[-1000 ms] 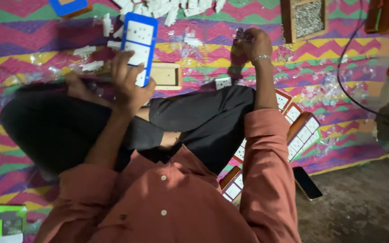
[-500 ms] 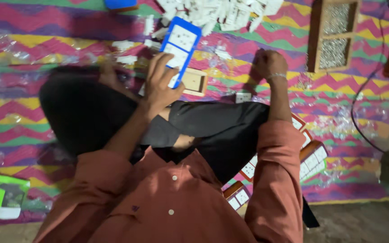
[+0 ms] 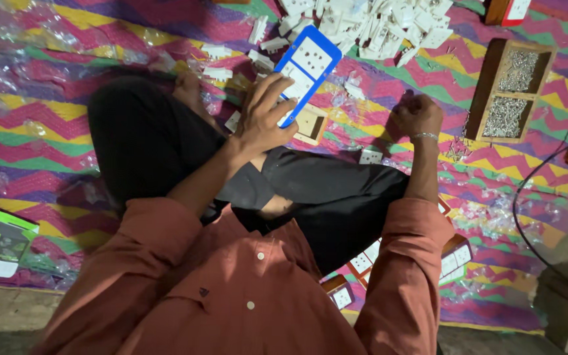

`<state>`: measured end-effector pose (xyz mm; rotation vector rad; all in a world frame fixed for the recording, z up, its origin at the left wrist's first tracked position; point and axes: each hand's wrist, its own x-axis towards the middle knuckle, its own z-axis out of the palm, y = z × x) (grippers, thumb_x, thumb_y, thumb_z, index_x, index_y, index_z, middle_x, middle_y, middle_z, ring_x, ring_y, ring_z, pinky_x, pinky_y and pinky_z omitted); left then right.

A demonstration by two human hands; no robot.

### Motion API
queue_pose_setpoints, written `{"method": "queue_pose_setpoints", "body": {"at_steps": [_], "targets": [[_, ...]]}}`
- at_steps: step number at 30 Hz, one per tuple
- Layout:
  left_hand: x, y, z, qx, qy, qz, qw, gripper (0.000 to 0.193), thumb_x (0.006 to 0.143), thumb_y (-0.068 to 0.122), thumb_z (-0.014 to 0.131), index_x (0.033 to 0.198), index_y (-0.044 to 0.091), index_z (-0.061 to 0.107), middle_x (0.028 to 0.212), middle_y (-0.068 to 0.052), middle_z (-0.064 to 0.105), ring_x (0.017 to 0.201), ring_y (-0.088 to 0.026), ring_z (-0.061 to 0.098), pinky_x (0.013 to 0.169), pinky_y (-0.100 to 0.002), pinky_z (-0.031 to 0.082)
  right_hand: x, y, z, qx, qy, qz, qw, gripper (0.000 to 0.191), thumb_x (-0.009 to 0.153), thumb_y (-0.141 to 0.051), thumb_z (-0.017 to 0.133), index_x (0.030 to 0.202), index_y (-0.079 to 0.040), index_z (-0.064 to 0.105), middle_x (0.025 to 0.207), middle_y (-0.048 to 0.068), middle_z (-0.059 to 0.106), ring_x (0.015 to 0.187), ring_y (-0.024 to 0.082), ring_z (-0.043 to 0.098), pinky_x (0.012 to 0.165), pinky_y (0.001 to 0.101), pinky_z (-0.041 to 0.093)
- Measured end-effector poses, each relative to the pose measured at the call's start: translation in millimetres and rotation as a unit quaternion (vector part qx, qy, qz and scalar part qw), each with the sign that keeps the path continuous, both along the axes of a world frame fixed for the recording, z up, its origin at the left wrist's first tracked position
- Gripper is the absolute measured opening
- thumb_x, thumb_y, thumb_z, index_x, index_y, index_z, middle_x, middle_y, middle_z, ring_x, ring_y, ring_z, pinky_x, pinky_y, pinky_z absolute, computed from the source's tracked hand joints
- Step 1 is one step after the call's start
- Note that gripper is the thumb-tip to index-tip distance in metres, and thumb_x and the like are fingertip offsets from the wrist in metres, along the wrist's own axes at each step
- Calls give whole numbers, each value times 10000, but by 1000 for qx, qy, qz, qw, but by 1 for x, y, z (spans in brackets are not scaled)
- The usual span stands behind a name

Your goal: The person sits cross-legged on a floor mat assembling electrical switch plates. They place white switch and socket modules into a blue plastic frame, press them to snap them in, and use a small hand tool to work on the modules, handling parts one at a time from piles on the mat.

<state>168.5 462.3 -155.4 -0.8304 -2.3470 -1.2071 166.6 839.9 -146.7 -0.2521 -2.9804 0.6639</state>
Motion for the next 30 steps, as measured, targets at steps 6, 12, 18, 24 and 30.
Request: {"method": "queue_pose_setpoints", "body": {"at_steps": [6, 12, 18, 24, 30], "targets": [[-2, 1, -2, -16, 4, -2, 1000, 338, 735, 130, 812, 1038, 5, 730, 1365, -171, 583, 1336, -385, 514, 1097, -516, 434, -9, -13, 8, 20, 0, 40, 999, 198, 860, -63, 734, 1042, -102, 800, 938, 185, 746, 816, 348, 727, 751, 422, 580], [-3, 3, -10, -10, -11, 6, 1000, 351, 729, 113, 810, 1046, -10, 723, 1368, -180, 574, 1341, -390, 507, 1110, -504, 448, -12, -12, 10, 57, -8, 27, 998, 120, 873, -72, 752, 983, -85, 798, 887, 207, 734, 789, 390, 707, 708, 456, 560], [-6, 1, -16, 3, -28, 26, 999, 343, 750, 101, 821, 1064, -10, 736, 1387, -165, 570, 1371, -382, 488, 1138, -496, 450, -12, 2, -3, 90, 94, 29, 991, 173, 893, 37, 709, 1049, -21, 758, 949, 195, 725, 831, 359, 698, 761, 431, 559], [-4, 0, -13, -46, 3, 21, 999, 332, 729, 170, 824, 1031, 49, 757, 1390, -110, 588, 1367, -319, 482, 1110, -526, 407, -13, -21, 15, -214, 100, -40, 971, 41, 1027, -22, 718, 1055, 8, 714, 972, 74, 725, 860, 126, 689, 787, 309, 565], [-7, 2, -13, -59, 3, -7, 998, 328, 748, 171, 830, 1039, 39, 754, 1401, -114, 579, 1372, -328, 478, 1086, -503, 432, 12, -140, 20, -169, 207, 152, 952, 154, 919, 48, 770, 1062, -6, 745, 993, 148, 702, 935, 283, 684, 809, 399, 552]]}}
